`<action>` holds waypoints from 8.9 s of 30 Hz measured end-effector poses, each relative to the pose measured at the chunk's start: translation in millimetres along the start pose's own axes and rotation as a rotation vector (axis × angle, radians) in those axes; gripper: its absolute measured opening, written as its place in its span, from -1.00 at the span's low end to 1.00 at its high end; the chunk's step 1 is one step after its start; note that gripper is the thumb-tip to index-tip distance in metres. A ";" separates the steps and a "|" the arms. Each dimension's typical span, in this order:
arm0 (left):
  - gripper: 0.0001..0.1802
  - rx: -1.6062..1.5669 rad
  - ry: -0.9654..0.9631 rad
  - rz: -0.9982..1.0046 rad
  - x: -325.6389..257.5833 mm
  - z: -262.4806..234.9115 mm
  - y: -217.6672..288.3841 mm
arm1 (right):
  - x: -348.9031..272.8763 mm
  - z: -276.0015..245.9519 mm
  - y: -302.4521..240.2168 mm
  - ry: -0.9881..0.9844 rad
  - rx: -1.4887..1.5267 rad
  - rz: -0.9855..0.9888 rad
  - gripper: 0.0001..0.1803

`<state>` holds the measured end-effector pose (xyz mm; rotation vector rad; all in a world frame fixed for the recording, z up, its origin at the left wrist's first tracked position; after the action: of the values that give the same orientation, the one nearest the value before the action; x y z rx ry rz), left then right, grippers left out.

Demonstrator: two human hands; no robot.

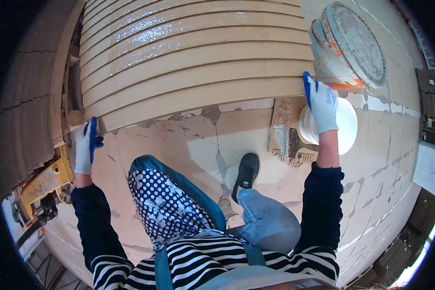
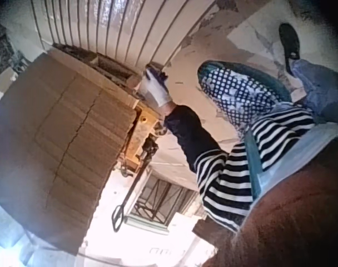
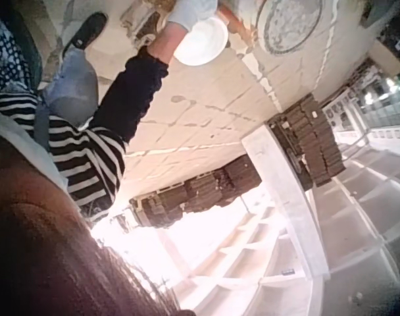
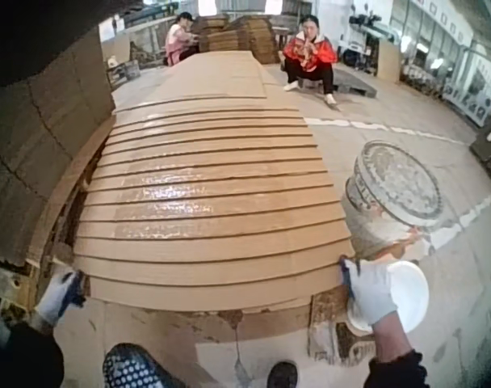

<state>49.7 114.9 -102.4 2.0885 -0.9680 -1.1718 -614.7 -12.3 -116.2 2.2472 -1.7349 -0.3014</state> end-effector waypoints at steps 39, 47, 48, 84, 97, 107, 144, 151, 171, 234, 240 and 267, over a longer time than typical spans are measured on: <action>-0.40 0.218 0.259 0.312 53.9 -37.7 86.3 | 73.7 34.0 69.2 0.178 1.660 0.547 -0.43; -0.29 0.298 0.435 0.151 83.3 -21.7 71.0 | 101.7 -41.3 6.3 0.120 0.723 0.524 -0.31; -0.30 0.429 0.517 0.197 78.9 -20.2 75.1 | 102.9 -43.1 5.6 0.122 0.729 0.517 -0.31; -0.65 -0.824 0.195 0.512 -7.1 -12.2 4.9 | -8.7 -7.6 34.2 0.625 1.936 0.450 -0.58; -0.61 0.362 0.845 0.311 14.1 -2.0 25.6 | 29.9 -12.1 16.6 0.148 0.811 0.639 -0.46; -0.59 0.272 0.553 0.365 25.3 -33.0 7.3 | 43.1 10.8 32.2 0.118 0.732 0.558 -0.55; -0.55 0.431 0.835 0.255 11.6 -2.0 36.5 | 42.4 -16.5 7.8 0.102 0.712 0.609 -0.52; -0.53 0.228 0.652 0.271 27.7 12.0 31.4 | 41.7 22.2 55.1 0.277 0.897 0.360 -0.51; -0.56 0.782 0.423 0.089 14.0 -11.6 55.7 | 47.2 -23.7 30.4 -0.078 0.640 0.561 -0.48; -0.57 -0.522 0.194 0.582 -2.2 -5.8 25.3 | 5.9 0.3 26.3 0.348 2.116 0.487 -0.48; -0.64 -0.377 0.692 0.553 29.2 -15.1 -19.8 | 16.5 1.9 25.2 0.440 1.028 0.545 -0.60; -0.57 0.361 0.675 0.105 26.1 3.8 30.9 | 39.0 -0.8 12.4 0.126 0.732 0.644 -0.55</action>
<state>45.8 75.3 -93.8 2.4214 -0.9742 -0.1908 -615.7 -52.8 -110.8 1.8456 -2.6455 0.6966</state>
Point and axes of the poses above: each hand's wrist, its own x-axis towards the middle knuckle, its own z-axis out of the palm, y = z × x, the point moved 9 cm from there along x, towards the middle knuckle, and after that the axes turned 14 degrees about -y, right-handed, at the moved point
